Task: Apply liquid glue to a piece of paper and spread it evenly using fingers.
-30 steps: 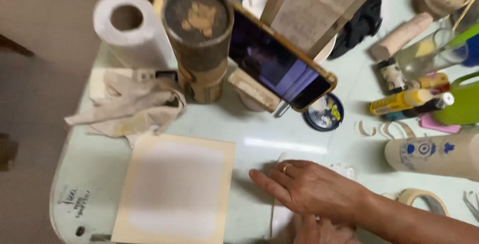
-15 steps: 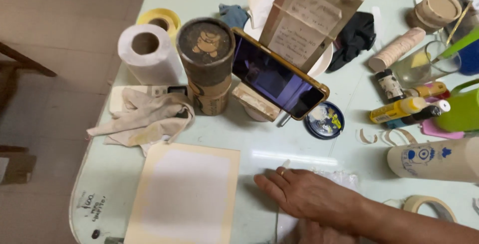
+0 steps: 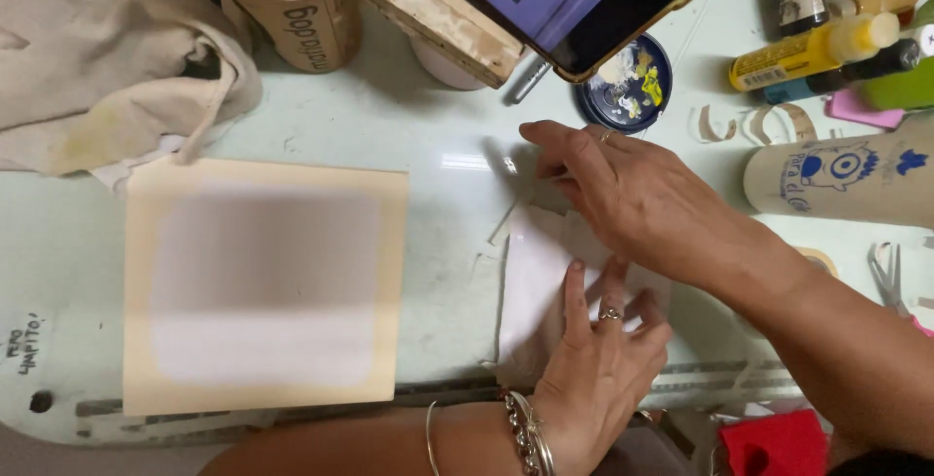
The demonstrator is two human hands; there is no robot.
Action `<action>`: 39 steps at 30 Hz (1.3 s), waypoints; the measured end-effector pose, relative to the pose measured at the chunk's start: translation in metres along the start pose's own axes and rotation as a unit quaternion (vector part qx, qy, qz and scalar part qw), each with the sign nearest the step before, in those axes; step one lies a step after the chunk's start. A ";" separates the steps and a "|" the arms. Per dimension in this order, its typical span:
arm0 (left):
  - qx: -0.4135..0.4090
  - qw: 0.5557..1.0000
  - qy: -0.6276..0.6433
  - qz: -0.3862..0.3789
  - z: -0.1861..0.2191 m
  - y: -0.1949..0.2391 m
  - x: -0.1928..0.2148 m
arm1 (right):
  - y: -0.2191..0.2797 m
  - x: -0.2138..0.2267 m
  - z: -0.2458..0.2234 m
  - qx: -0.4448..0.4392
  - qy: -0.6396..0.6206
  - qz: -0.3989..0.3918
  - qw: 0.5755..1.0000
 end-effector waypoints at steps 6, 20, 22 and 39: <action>0.003 1.000 -0.020 0.001 0.001 0.000 -0.003 | -0.001 -0.002 0.001 0.074 0.001 0.027 0.997; 0.019 0.999 -0.010 0.040 0.002 0.004 -0.003 | 0.005 -0.017 -0.024 0.059 -0.005 0.008 0.998; 0.000 0.999 -0.047 0.013 0.005 0.005 -0.007 | 0.005 -0.015 -0.033 0.069 -0.056 0.009 0.996; 0.091 0.985 -0.068 0.127 -0.002 0.001 0.004 | 0.010 -0.021 -0.038 0.098 0.042 -0.013 0.994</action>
Point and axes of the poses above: each hand's wrist, its own y-axis away from the middle knuckle, its own x-axis out of the back of the hand, z = x × y, the point moved 6 cm from there along -y, towards the middle knuckle, and after that the axes turned 10 degrees about z, right-handed, at the moved point
